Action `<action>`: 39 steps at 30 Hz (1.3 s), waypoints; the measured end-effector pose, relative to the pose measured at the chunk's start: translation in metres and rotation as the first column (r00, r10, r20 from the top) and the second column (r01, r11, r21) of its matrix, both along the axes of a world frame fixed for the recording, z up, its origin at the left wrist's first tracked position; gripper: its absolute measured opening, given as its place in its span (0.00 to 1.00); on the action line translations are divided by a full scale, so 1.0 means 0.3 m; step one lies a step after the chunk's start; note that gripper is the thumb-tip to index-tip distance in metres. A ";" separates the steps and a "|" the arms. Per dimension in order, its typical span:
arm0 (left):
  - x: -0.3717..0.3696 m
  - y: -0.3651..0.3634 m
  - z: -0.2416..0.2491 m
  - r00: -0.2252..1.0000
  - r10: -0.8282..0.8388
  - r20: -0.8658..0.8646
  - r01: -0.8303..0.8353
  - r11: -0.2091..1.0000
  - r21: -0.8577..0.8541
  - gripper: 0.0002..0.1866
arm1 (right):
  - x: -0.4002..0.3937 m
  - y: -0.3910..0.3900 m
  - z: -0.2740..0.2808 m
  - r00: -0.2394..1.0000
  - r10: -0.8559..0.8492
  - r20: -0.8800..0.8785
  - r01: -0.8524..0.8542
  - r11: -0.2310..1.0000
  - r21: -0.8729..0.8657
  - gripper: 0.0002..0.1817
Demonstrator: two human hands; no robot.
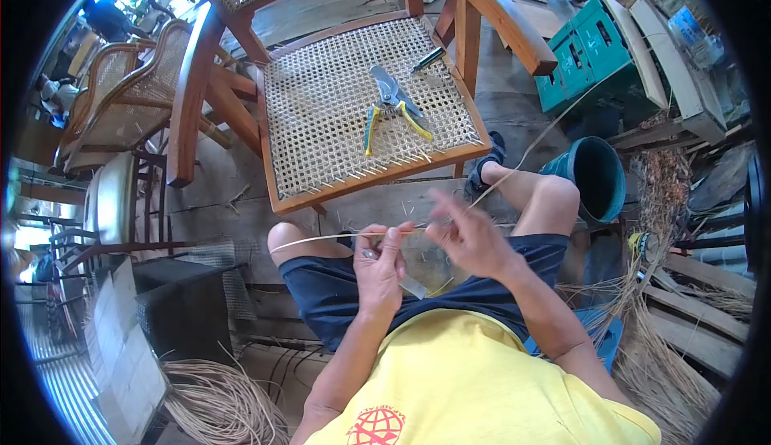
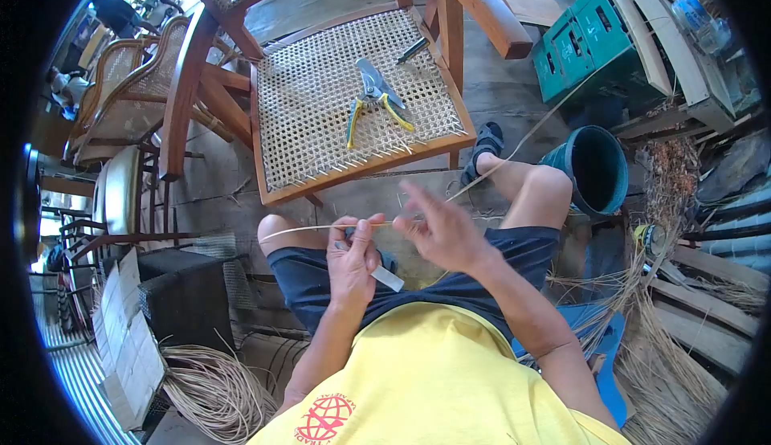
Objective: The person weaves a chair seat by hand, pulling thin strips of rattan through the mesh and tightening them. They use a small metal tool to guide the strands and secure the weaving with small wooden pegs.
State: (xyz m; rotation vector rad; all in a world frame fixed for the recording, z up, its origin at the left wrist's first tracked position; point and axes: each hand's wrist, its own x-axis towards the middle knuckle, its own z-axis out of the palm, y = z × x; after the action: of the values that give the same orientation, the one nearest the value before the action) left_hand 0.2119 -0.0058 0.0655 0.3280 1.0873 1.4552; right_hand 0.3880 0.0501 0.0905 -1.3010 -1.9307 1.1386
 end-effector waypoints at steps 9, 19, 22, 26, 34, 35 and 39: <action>-0.260 -0.036 0.059 0.953 0.274 -0.128 -0.275 0.961 0.017 0.06 | 0.167 0.167 0.012 0.977 0.082 0.196 -0.119 0.976 0.185 0.05; -0.616 -0.080 0.079 0.744 0.592 -0.310 -0.555 0.806 0.209 0.06 | 0.503 0.414 0.039 0.927 -0.253 0.277 0.116 0.895 0.430 0.05; -0.528 -0.013 0.077 0.742 0.540 -0.396 -0.526 0.836 0.154 0.06 | 0.524 0.471 -0.128 0.809 -0.458 0.368 0.163 0.777 0.608 0.18; -0.255 0.070 0.041 0.844 0.178 -0.505 -0.216 0.976 -0.016 0.08 | 0.271 0.362 -0.041 0.883 -0.382 0.272 0.267 0.887 0.378 0.34; -0.018 0.103 0.079 0.898 -0.135 -0.418 0.153 0.988 0.010 0.09 | -0.001 0.078 0.015 0.975 0.171 -0.144 -0.160 0.984 0.079 0.13; -0.039 0.096 0.086 0.899 -0.126 -0.419 0.119 0.992 -0.043 0.09 | 0.012 0.069 0.008 0.975 0.167 -0.144 -0.158 0.985 0.070 0.13; -0.063 0.092 0.089 0.851 -0.219 -0.478 0.188 0.976 -0.111 0.11 | 0.008 0.047 0.032 0.980 0.136 -0.143 -0.133 0.991 0.028 0.07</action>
State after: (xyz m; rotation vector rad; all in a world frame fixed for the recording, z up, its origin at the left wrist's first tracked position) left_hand 0.1931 0.0219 0.0923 0.7778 1.4490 1.1701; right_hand 0.3903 0.0642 0.1001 -1.0601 -1.9404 1.2426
